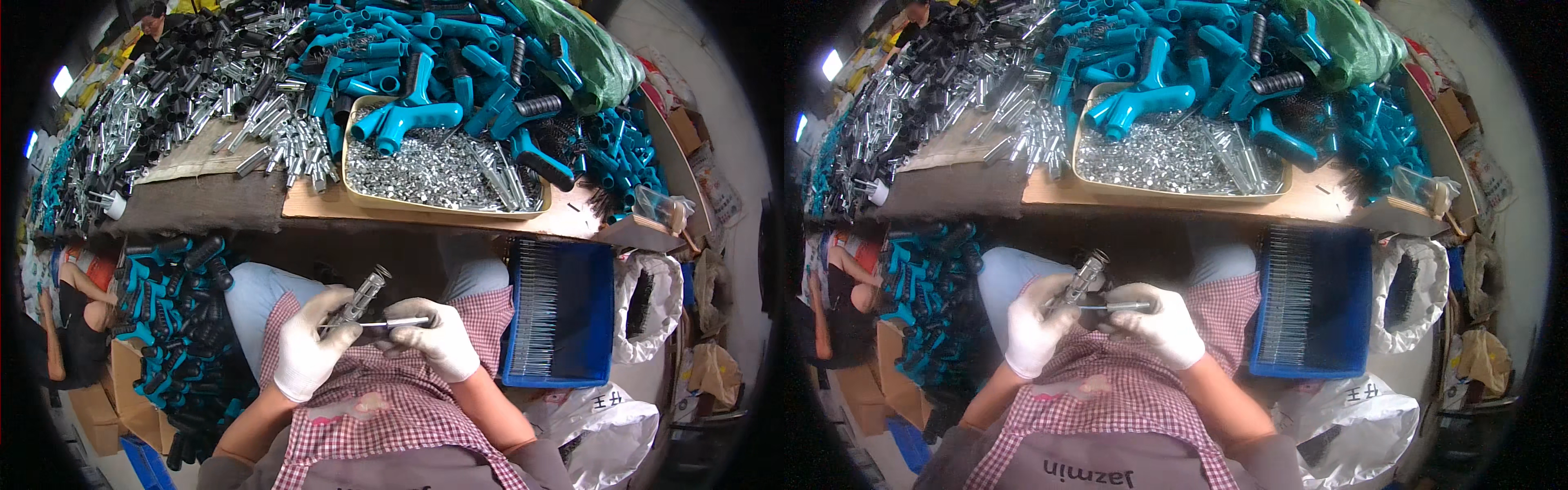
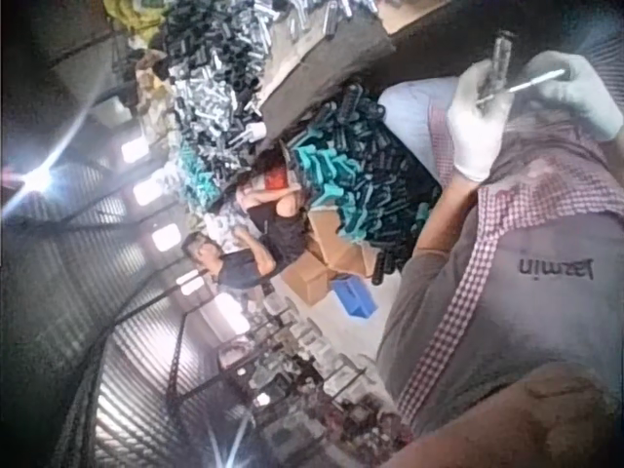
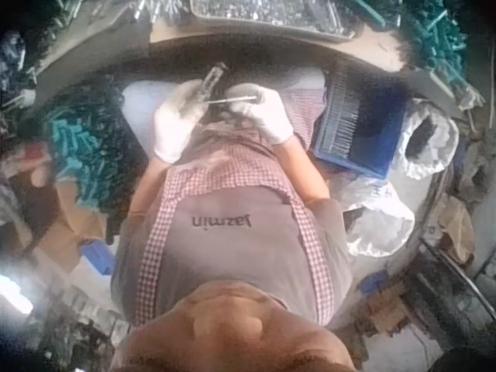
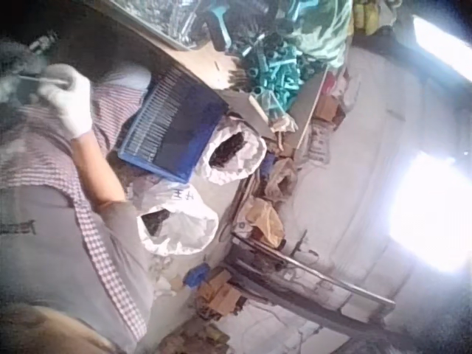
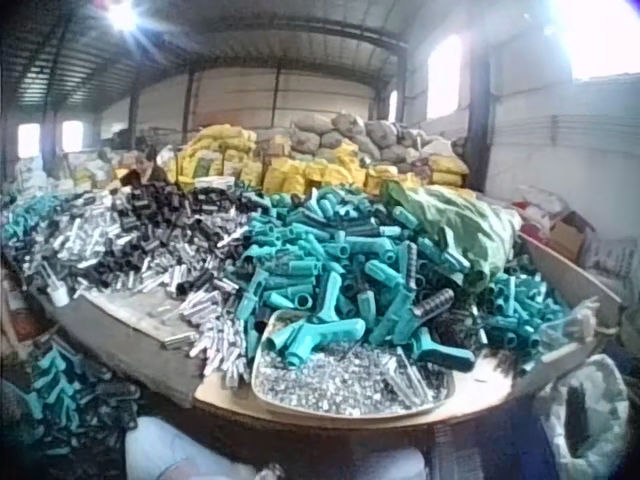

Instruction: Assembling blue plastic handles onto metal rods and inserting small pins.

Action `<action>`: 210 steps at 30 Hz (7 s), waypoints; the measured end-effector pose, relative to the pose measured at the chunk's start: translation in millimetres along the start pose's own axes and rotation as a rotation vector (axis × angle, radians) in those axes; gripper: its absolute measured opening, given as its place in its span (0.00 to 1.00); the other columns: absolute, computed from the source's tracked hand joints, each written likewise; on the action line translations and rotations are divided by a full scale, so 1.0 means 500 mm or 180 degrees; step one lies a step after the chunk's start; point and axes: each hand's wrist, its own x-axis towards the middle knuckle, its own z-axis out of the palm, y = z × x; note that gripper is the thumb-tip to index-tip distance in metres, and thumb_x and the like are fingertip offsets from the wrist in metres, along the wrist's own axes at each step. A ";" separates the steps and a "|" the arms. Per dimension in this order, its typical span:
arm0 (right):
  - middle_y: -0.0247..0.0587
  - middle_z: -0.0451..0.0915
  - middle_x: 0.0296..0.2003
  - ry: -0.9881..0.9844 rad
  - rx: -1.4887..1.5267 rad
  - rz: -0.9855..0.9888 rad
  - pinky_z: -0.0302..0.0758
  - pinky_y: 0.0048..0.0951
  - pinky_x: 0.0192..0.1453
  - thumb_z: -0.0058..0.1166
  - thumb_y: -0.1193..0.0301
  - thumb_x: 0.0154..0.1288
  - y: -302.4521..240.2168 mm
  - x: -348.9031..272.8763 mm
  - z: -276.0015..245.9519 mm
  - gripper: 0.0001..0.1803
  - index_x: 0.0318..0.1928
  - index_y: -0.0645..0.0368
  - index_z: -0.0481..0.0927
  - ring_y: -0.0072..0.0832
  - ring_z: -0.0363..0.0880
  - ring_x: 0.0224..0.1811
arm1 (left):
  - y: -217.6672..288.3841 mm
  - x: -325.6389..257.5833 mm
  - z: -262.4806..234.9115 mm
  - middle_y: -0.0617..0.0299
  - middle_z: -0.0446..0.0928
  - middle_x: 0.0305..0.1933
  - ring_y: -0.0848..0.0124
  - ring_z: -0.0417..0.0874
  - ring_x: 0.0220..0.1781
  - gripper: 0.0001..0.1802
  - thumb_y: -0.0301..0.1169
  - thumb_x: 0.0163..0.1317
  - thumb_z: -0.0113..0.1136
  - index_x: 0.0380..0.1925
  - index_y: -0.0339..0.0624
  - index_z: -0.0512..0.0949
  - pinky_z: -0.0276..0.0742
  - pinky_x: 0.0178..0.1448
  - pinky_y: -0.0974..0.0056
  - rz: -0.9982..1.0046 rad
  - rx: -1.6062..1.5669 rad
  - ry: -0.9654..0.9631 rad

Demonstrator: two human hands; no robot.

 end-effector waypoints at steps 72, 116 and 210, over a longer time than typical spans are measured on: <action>0.41 0.80 0.34 -0.0491 -0.2893 -0.0452 0.77 0.29 0.42 0.59 0.70 0.64 -0.097 0.017 0.036 0.15 0.46 0.66 0.75 0.26 0.79 0.36 | 0.017 0.027 -0.066 0.53 0.86 0.36 0.64 0.88 0.35 0.18 0.28 0.47 0.75 0.39 0.35 0.85 0.82 0.41 0.65 0.0417 0.0628 -0.0835; 0.48 0.84 0.35 0.0015 -0.6247 -0.3013 0.79 0.43 0.47 0.55 0.67 0.60 -0.408 0.462 0.066 0.09 0.36 0.50 0.88 0.46 0.83 0.41 | 0.010 0.004 -0.056 0.53 0.85 0.34 0.70 0.86 0.33 0.15 0.30 0.54 0.71 0.43 0.38 0.85 0.80 0.41 0.67 -0.0078 0.0256 -0.0477; 0.51 0.85 0.37 0.1676 -0.6247 -0.0870 0.79 0.42 0.49 0.58 0.64 0.60 -0.387 0.083 -0.153 0.13 0.40 0.57 0.87 0.46 0.85 0.41 | 0.044 0.055 0.033 0.56 0.81 0.28 0.59 0.85 0.27 0.26 0.41 0.50 0.73 0.50 0.47 0.81 0.81 0.32 0.60 0.1502 0.1319 -0.0948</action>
